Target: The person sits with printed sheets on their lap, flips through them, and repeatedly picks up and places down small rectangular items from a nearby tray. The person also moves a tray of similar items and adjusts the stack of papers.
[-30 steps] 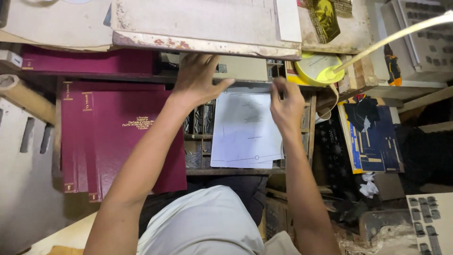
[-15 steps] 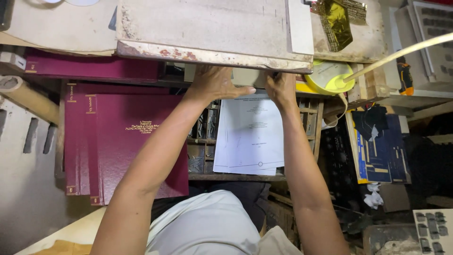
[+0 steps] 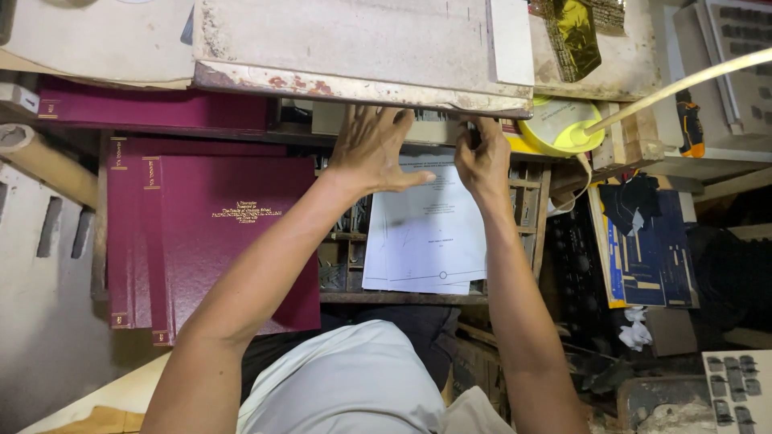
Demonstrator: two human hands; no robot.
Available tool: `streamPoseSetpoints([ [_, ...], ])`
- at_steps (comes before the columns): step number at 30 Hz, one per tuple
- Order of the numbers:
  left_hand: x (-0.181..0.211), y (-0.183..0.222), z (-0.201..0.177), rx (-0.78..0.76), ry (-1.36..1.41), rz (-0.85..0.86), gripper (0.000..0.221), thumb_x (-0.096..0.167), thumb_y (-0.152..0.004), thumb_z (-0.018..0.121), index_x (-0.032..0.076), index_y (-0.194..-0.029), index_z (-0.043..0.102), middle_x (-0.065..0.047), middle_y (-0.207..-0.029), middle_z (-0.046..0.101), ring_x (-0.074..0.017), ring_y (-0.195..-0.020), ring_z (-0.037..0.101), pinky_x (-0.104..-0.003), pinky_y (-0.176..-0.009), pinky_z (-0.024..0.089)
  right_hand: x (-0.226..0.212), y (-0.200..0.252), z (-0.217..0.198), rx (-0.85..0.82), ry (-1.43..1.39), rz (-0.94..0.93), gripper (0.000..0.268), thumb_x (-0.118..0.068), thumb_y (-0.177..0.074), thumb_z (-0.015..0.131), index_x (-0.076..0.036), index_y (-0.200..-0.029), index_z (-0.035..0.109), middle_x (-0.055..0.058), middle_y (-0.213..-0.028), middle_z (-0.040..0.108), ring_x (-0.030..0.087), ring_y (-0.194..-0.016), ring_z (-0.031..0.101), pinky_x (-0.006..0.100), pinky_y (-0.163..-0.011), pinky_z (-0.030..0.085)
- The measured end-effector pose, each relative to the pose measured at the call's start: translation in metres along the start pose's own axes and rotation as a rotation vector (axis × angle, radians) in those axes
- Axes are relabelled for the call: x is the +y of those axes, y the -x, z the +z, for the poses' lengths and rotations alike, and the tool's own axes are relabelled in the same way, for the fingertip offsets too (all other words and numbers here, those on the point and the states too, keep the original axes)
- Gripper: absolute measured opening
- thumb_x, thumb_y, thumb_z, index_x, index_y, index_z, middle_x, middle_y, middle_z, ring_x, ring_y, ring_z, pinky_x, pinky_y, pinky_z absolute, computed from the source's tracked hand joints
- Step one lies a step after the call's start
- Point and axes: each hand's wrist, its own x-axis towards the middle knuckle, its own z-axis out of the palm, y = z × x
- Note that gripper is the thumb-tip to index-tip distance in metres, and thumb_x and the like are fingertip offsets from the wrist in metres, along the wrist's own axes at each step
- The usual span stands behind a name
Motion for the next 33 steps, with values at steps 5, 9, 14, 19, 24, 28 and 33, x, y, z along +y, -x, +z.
streamPoseSetpoints([
  [5, 0.002, 0.012, 0.007, 0.129, -0.036, 0.094, 0.09, 0.073, -0.08, 0.066, 0.002, -0.135, 0.061, -0.024, -0.135, 0.047, -0.0465, -0.126, 0.045, -0.068, -0.106, 0.032, -0.019, 0.013, -0.01, 0.04, -0.069, -0.067, 0.033, 0.011, -0.089, 0.057, -0.004, -0.114, 0.073, 0.022, -0.105, 0.073, 0.045, -0.107, 0.068, 0.054, -0.096, 0.051],
  [9, 0.005, 0.019, 0.006, 0.181, -0.076, 0.121, 0.087, 0.07, -0.08, 0.069, 0.001, -0.132, 0.064, -0.024, -0.138, 0.045, -0.0471, -0.129, 0.04, -0.07, -0.109, 0.027, -0.016, 0.019, -0.009, 0.06, -0.099, -0.097, 0.037, 0.014, -0.09, 0.057, -0.003, -0.119, 0.072, 0.023, -0.106, 0.073, 0.044, -0.11, 0.067, 0.055, -0.1, 0.05],
  [14, 0.001, 0.018, 0.02, 0.249, -0.058, 0.122, 0.082, 0.067, -0.081, 0.071, 0.0, -0.129, 0.066, -0.026, -0.141, 0.044, -0.0486, -0.131, 0.039, -0.07, -0.109, 0.026, -0.009, 0.019, -0.004, 0.083, -0.072, -0.094, 0.036, 0.012, -0.09, 0.06, -0.006, -0.119, 0.073, 0.019, -0.106, 0.074, 0.041, -0.109, 0.068, 0.052, -0.099, 0.051],
  [19, 0.0, 0.018, 0.027, 0.318, -0.023, 0.131, 0.078, 0.062, -0.082, 0.075, -0.001, -0.127, 0.066, -0.027, -0.142, 0.043, -0.0508, -0.133, 0.038, -0.072, -0.107, 0.03, -0.006, 0.019, -0.004, 0.087, -0.086, -0.068, 0.038, 0.012, -0.09, 0.059, -0.009, -0.118, 0.074, 0.016, -0.105, 0.075, 0.038, -0.107, 0.07, 0.049, -0.099, 0.052],
  [24, -0.002, 0.026, 0.025, 0.373, -0.001, 0.132, 0.081, 0.058, -0.084, 0.077, 0.0, -0.137, 0.061, -0.028, -0.141, 0.045, -0.0515, -0.136, 0.037, -0.071, -0.105, 0.034, -0.005, 0.021, -0.003, 0.075, -0.156, -0.06, 0.041, 0.015, -0.089, 0.057, -0.007, -0.119, 0.073, 0.016, -0.102, 0.072, 0.034, -0.104, 0.069, 0.049, -0.099, 0.051],
  [28, -0.021, 0.02, 0.028, 0.421, 0.006, 0.161, 0.068, 0.049, -0.084, 0.079, 0.002, -0.13, 0.066, -0.027, -0.135, 0.053, -0.0483, -0.129, 0.048, -0.066, -0.101, 0.041, -0.006, 0.023, -0.005, 0.076, -0.188, -0.072, 0.041, 0.014, -0.091, 0.055, -0.007, -0.123, 0.072, 0.018, -0.107, 0.073, 0.034, -0.107, 0.07, 0.049, -0.099, 0.052],
  [33, -0.045, 0.007, 0.043, 0.75, 0.003, 0.229, 0.016, 0.021, -0.087, 0.078, 0.014, -0.101, 0.075, -0.005, -0.104, 0.062, -0.0334, -0.099, 0.065, -0.053, -0.086, 0.052, 0.004, 0.034, -0.011, 0.189, -0.139, -0.139, 0.032, 0.007, -0.098, 0.059, -0.004, -0.126, 0.067, 0.018, -0.114, 0.071, 0.032, -0.111, 0.069, 0.046, -0.1, 0.054],
])
